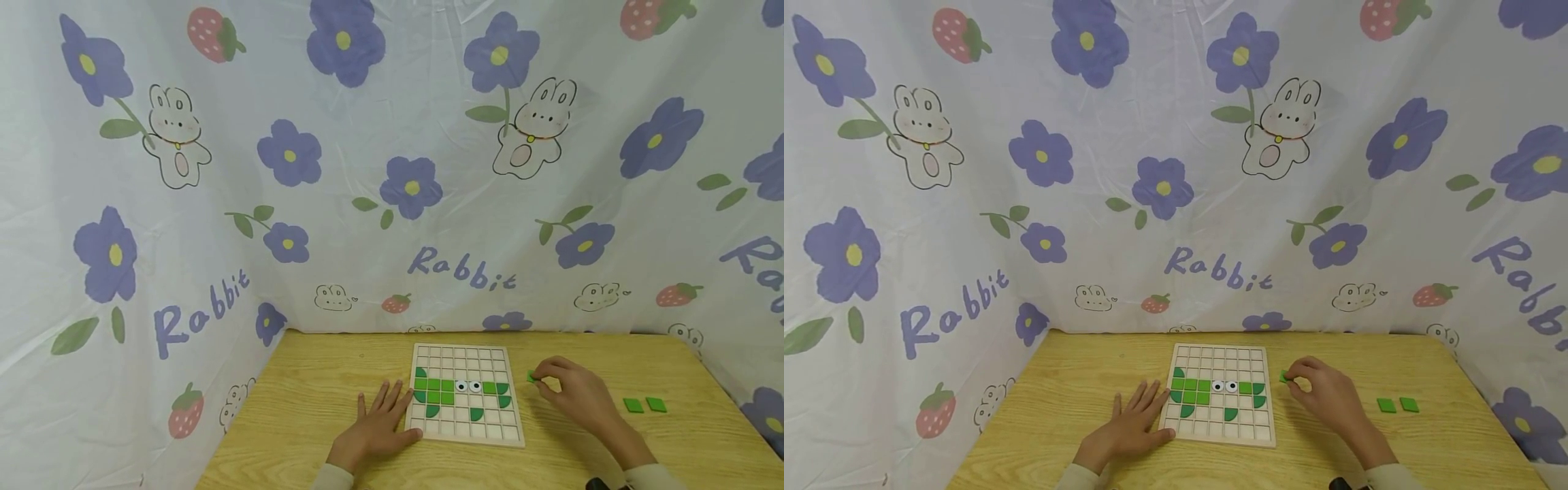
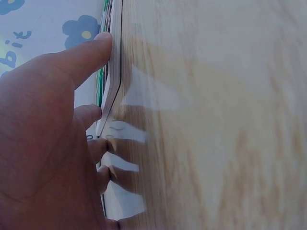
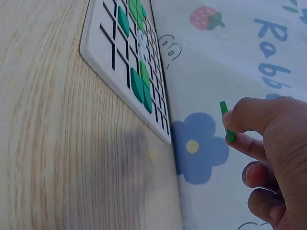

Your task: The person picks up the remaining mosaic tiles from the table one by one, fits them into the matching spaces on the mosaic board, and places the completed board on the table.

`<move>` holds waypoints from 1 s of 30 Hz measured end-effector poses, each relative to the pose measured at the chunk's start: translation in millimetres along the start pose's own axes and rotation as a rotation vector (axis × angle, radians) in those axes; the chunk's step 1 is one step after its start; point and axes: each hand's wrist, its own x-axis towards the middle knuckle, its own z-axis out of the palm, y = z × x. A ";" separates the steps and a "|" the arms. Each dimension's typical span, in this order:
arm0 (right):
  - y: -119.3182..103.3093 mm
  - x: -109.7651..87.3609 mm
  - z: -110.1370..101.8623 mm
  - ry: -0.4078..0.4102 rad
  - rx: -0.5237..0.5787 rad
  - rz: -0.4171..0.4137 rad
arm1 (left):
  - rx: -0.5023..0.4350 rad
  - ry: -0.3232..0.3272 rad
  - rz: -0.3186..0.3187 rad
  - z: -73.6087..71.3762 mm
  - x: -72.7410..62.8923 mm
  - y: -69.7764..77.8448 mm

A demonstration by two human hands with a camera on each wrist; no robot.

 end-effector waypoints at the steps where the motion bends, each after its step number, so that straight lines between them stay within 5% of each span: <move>1: -1.7 1.4 1.4 0.012 0.003 -0.016 | 0.001 -0.002 -0.002 -0.1 0.3 -0.2; 6: -10.1 7.6 7.4 0.040 0.022 -0.070 | 0.009 -0.005 -0.015 -1.6 1.0 1.6; 18: -27.8 17.8 17.8 -0.060 0.073 -0.045 | 0.044 -0.008 -0.047 -4.8 -1.8 9.5; 30: -41.0 20.8 36.1 -0.093 0.134 -0.123 | 0.050 -0.015 -0.047 -4.5 -1.1 8.7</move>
